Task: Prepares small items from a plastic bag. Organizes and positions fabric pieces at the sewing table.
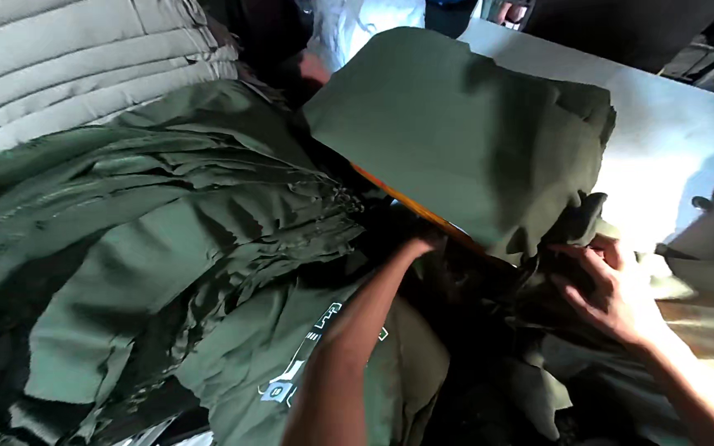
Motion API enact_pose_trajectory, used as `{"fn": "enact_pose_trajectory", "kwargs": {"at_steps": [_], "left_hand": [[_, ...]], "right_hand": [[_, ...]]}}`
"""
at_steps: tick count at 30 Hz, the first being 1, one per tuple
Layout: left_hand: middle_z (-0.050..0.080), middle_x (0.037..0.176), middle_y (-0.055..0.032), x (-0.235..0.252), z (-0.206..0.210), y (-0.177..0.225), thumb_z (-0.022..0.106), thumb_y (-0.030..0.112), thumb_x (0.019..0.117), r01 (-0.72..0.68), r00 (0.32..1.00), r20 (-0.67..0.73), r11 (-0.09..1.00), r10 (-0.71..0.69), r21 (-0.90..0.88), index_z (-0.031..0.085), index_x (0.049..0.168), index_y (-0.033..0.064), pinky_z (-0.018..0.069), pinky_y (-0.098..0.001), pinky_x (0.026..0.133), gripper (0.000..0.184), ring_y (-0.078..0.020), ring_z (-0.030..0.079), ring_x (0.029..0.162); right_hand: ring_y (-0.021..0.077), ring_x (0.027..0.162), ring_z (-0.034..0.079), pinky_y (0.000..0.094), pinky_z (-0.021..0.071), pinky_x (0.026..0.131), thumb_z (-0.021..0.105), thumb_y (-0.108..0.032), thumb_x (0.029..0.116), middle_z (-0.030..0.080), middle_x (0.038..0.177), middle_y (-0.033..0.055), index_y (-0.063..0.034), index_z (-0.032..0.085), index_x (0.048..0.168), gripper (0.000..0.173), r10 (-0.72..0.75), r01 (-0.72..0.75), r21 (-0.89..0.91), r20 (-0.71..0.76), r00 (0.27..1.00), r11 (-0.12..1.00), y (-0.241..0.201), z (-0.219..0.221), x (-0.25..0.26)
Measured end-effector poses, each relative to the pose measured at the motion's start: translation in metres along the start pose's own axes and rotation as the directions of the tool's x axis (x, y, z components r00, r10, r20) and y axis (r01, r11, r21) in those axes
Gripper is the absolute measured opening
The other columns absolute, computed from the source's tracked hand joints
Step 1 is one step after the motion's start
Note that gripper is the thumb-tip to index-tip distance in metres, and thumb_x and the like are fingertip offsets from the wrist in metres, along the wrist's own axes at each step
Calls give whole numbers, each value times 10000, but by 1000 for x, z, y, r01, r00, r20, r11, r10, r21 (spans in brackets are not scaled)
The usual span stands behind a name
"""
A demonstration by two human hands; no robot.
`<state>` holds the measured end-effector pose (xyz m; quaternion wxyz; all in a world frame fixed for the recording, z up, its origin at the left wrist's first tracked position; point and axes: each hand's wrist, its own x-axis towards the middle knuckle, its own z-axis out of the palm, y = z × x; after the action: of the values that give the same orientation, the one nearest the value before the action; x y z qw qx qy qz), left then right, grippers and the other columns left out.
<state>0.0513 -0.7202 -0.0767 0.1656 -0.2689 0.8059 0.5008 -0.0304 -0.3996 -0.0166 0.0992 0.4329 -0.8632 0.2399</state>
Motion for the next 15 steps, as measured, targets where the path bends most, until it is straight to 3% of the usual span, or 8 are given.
{"fn": "enact_pose_trajectory", "kwargs": {"at_steps": [3, 5, 7, 9, 11, 14, 15], "left_hand": [[578, 1410, -253, 16, -20, 11, 606, 187, 1034, -36, 998, -41, 994, 40, 101, 569, 1368, -64, 374, -507, 1155, 420, -361, 521, 1358], [566, 1408, -280, 32, -20, -3, 557, 182, 1057, -41, 997, -64, 989, 50, 139, 558, 1373, -77, 367, -526, 1153, 409, -387, 509, 1362], [574, 1380, -280, 46, -14, -19, 557, 146, 1051, -64, 990, -122, 997, 68, 38, 546, 1370, -83, 404, -498, 1120, 393, -368, 537, 1316], [550, 1433, -249, 37, -22, -3, 615, 147, 1025, -63, 983, -175, 998, 58, -26, 518, 1406, -67, 367, -455, 1163, 448, -325, 502, 1370], [574, 1396, -239, 39, -25, -4, 677, 114, 983, -146, 956, -269, 985, 117, -90, 520, 1392, -69, 393, -423, 1147, 475, -295, 530, 1333], [596, 1348, -271, 45, -23, -19, 650, 118, 997, -186, 954, -253, 980, 164, -65, 553, 1359, -82, 422, -469, 1107, 424, -331, 564, 1286], [624, 1277, -240, 51, -16, -32, 658, 120, 984, -220, 946, -262, 972, 190, -87, 577, 1325, -61, 470, -448, 1045, 394, -287, 595, 1203]], "right_hand": [[400, 1141, 602, 596, 462, 924, 544, -548, 894, 619, 1253, 234, -185, 727, 1214, 517, 0, 0, -8, -4, 1000, 1000, 0, 0, 1], [386, 1155, 597, 581, 461, 943, 553, -542, 895, 616, 1261, 225, -190, 726, 1214, 505, 6, -6, -3, 1, 1000, 1000, -1, 0, 1], [378, 1167, 595, 587, 461, 952, 558, -544, 893, 616, 1272, 210, -202, 727, 1212, 497, 19, -19, 6, 0, 1000, 1000, 0, 1, 1], [367, 1169, 593, 588, 456, 951, 558, -544, 894, 617, 1273, 193, -216, 725, 1215, 488, 33, -33, 8, 1, 999, 999, 1, 1, 1], [359, 1162, 593, 584, 456, 943, 567, -529, 898, 616, 1261, 190, -219, 725, 1208, 466, 34, -34, 10, 1, 999, 999, 1, 1, 1], [341, 1150, 597, 568, 463, 942, 563, -525, 901, 625, 1245, 179, -229, 731, 1204, 456, 33, -33, 6, -5, 999, 999, 0, 3, 1], [342, 1154, 597, 577, 459, 942, 560, -528, 904, 624, 1247, 175, -231, 728, 1207, 456, 33, -33, 3, -4, 999, 999, 0, 3, 1]]}}
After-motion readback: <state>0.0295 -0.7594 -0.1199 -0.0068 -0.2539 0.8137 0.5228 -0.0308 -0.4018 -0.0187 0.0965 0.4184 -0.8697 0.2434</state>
